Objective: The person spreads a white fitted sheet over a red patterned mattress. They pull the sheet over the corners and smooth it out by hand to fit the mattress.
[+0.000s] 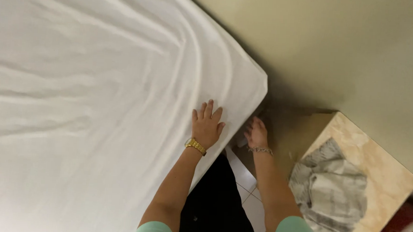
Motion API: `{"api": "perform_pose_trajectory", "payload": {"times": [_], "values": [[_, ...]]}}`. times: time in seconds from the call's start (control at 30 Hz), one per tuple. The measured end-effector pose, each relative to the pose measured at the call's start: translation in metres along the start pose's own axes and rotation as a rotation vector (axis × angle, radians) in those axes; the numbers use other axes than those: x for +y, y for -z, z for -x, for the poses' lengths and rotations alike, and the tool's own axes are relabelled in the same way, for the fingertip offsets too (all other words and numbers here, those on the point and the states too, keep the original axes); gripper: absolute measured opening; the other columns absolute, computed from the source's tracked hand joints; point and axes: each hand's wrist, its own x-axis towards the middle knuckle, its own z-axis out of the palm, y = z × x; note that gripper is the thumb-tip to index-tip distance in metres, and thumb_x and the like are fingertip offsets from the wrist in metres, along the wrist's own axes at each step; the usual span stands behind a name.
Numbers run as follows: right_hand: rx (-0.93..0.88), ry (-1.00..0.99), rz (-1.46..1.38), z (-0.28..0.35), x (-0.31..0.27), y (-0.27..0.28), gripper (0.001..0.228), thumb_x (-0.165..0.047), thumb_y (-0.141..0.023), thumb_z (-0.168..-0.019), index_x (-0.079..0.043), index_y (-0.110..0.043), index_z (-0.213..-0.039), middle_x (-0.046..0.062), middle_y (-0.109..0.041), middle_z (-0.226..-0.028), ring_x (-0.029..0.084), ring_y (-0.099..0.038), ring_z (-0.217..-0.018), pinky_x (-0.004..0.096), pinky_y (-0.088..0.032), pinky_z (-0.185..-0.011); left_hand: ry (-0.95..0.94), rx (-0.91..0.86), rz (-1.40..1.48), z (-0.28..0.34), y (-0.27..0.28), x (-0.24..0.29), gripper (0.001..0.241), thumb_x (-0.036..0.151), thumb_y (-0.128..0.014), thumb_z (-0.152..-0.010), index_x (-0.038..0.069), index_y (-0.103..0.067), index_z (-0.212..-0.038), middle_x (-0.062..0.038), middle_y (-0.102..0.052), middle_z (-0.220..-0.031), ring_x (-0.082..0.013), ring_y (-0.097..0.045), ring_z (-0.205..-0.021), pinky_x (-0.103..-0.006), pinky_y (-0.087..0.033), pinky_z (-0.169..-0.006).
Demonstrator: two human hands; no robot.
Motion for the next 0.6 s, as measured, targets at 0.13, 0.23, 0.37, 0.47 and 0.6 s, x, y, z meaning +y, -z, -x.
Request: {"api": "perform_pose_trajectory", "payload": {"times": [0.13, 0.23, 0.37, 0.47, 0.6], "values": [[-0.023, -0.084, -0.074, -0.047, -0.005, -0.019, 0.048, -0.034, -0.056, -0.103, -0.011, -0.052, -0.144, 0.01, -0.062, -0.133, 0.025, -0.063, -0.114, 0.044, -0.054, -0.089, 0.033, -0.009, -0.115, -0.007, -0.041, -0.019, 0.066, 0.044, -0.062, -0.091, 0.015, -0.048, -0.149, -0.022, -0.032, -0.162, -0.043, -0.026, -0.148, -0.0721, -0.02, -0.111], [-0.043, -0.13, -0.17, -0.081, 0.012, -0.017, 0.053, -0.033, -0.06, -0.1, -0.003, -0.054, -0.143, 0.015, -0.066, -0.131, 0.026, -0.067, -0.112, 0.043, -0.06, -0.087, 0.041, 0.025, -0.15, 0.001, -0.056, -0.025, 0.068, 0.049, -0.058, -0.094, 0.019, -0.045, -0.154, -0.018, -0.03, -0.165, -0.0405, -0.024, -0.151, -0.0745, -0.015, -0.113], [-0.006, -0.043, -0.159, -0.079, 0.006, -0.021, 0.056, -0.028, -0.064, -0.097, 0.003, -0.053, -0.142, 0.019, -0.068, -0.13, 0.027, -0.07, -0.109, 0.041, -0.062, -0.087, 0.048, 0.036, -0.17, 0.0, -0.058, -0.024, 0.065, 0.051, -0.055, -0.097, 0.024, -0.047, -0.156, -0.015, -0.031, -0.166, -0.0393, -0.023, -0.154, -0.0738, -0.011, -0.116], [-0.086, 0.041, -0.226, -0.097, 0.019, -0.007, 0.057, -0.027, -0.064, -0.097, 0.001, -0.049, -0.144, 0.018, -0.064, -0.135, 0.027, -0.069, -0.113, 0.042, -0.061, -0.092, 0.047, 0.066, -0.187, 0.005, -0.059, -0.022, 0.064, 0.052, -0.055, -0.097, 0.025, -0.048, -0.155, -0.016, -0.033, -0.166, -0.04, -0.025, -0.154, -0.0737, -0.011, -0.117], [-0.149, 0.006, -0.35, -0.105, 0.018, -0.006, 0.062, -0.037, -0.057, -0.1, 0.001, -0.045, -0.148, 0.017, -0.061, -0.14, 0.025, -0.067, -0.118, 0.042, -0.062, -0.094, 0.029, 0.164, -0.213, 0.007, -0.063, -0.022, 0.062, 0.051, -0.056, -0.099, 0.025, -0.048, -0.156, -0.014, -0.033, -0.167, -0.039, -0.027, -0.154, -0.0732, -0.012, -0.119]]}}
